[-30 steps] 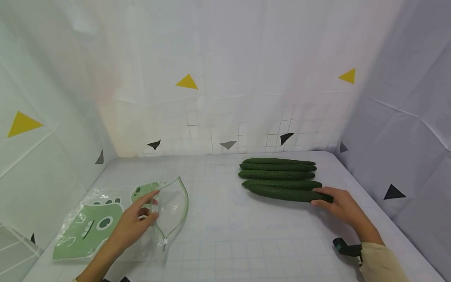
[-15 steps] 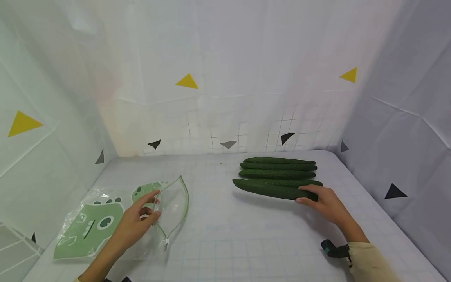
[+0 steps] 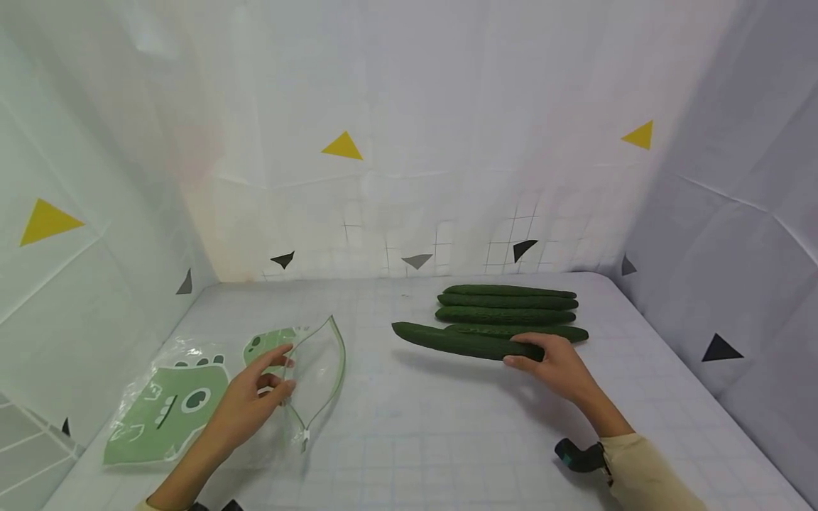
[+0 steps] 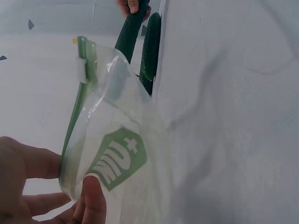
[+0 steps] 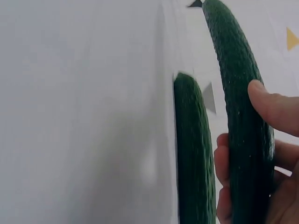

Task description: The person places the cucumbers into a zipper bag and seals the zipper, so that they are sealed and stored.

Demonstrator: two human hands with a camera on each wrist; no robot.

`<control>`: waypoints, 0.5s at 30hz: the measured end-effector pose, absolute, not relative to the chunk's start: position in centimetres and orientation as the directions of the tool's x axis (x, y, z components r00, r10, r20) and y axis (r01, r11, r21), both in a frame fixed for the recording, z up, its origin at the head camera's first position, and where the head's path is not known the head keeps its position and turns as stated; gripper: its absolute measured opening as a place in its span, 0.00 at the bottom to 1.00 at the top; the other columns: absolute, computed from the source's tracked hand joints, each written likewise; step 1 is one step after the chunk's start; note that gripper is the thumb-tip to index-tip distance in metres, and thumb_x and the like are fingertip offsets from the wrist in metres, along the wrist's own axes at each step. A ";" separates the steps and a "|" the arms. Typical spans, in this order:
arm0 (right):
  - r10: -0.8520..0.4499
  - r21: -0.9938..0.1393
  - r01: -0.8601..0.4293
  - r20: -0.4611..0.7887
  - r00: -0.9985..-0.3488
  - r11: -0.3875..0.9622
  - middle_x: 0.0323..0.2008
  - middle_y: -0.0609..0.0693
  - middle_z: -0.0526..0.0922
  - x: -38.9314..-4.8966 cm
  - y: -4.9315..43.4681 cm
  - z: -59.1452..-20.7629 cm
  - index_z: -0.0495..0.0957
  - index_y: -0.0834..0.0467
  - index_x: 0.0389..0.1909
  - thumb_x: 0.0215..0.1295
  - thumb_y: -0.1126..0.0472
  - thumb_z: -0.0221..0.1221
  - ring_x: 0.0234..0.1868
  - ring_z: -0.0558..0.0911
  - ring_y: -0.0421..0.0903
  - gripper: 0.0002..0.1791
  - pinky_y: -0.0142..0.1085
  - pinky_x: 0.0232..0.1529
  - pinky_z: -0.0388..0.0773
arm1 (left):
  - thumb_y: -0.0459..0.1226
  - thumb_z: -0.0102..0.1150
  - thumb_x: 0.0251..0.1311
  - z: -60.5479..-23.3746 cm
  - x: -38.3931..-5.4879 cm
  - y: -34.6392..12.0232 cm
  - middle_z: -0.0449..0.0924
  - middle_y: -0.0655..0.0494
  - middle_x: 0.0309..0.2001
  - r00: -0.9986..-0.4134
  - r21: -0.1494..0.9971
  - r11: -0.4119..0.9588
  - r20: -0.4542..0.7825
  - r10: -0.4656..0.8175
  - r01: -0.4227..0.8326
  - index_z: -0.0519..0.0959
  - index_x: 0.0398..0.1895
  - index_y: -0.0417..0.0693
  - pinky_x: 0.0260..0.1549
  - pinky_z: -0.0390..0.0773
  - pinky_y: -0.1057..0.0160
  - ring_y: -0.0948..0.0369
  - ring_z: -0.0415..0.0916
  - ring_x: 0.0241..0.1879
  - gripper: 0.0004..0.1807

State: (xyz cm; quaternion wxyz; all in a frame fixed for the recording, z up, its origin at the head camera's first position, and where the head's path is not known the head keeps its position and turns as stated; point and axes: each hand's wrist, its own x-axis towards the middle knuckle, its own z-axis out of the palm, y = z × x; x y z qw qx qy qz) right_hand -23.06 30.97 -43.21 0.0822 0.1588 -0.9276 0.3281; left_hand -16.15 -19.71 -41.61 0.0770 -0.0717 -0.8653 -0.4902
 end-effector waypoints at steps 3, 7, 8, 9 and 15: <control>-0.235 -0.596 -0.340 0.249 -0.940 0.728 0.57 0.67 0.82 -23.2 29.6 -43.0 0.83 0.64 0.59 0.66 0.47 0.71 0.60 0.78 0.69 0.29 0.66 0.54 0.75 | 0.29 0.67 0.67 -41.5 -16.0 -19.6 0.78 0.47 0.57 -0.978 0.836 0.512 0.205 0.046 0.199 0.71 0.75 0.46 0.39 0.82 0.64 0.60 0.79 0.39 0.33; -0.240 -0.605 -0.342 0.246 -0.939 0.719 0.57 0.65 0.83 -23.6 27.7 -42.9 0.84 0.63 0.58 0.65 0.46 0.71 0.59 0.79 0.66 0.29 0.65 0.54 0.76 | 0.29 0.67 0.67 -41.5 -15.9 -19.5 0.78 0.49 0.57 -0.978 0.840 0.507 0.202 0.045 0.197 0.71 0.74 0.48 0.39 0.82 0.64 0.61 0.80 0.40 0.33; -0.243 -0.608 -0.344 0.245 -0.939 0.716 0.56 0.65 0.83 -23.6 27.2 -42.9 0.84 0.63 0.58 0.65 0.46 0.71 0.59 0.79 0.66 0.29 0.64 0.54 0.76 | 0.29 0.67 0.67 -41.5 -15.8 -19.4 0.78 0.49 0.57 -0.978 0.841 0.504 0.202 0.044 0.196 0.71 0.74 0.48 0.39 0.82 0.64 0.61 0.80 0.40 0.33; -0.248 -0.609 -0.348 0.245 -0.937 0.713 0.56 0.64 0.83 -23.7 26.7 -42.9 0.85 0.62 0.57 0.65 0.46 0.71 0.58 0.79 0.65 0.28 0.64 0.54 0.76 | 0.29 0.67 0.66 -41.4 -15.8 -19.4 0.78 0.49 0.57 -0.978 0.842 0.503 0.202 0.044 0.196 0.71 0.74 0.47 0.39 0.82 0.64 0.61 0.80 0.40 0.33; -0.289 -0.634 -0.379 0.246 -0.925 0.674 0.57 0.61 0.83 -23.9 23.9 -42.8 0.85 0.61 0.58 0.65 0.44 0.71 0.59 0.79 0.64 0.29 0.62 0.54 0.77 | 0.28 0.66 0.67 -41.3 -15.7 -19.2 0.78 0.49 0.57 -0.977 0.840 0.503 0.209 0.046 0.203 0.71 0.74 0.44 0.38 0.82 0.64 0.60 0.80 0.41 0.32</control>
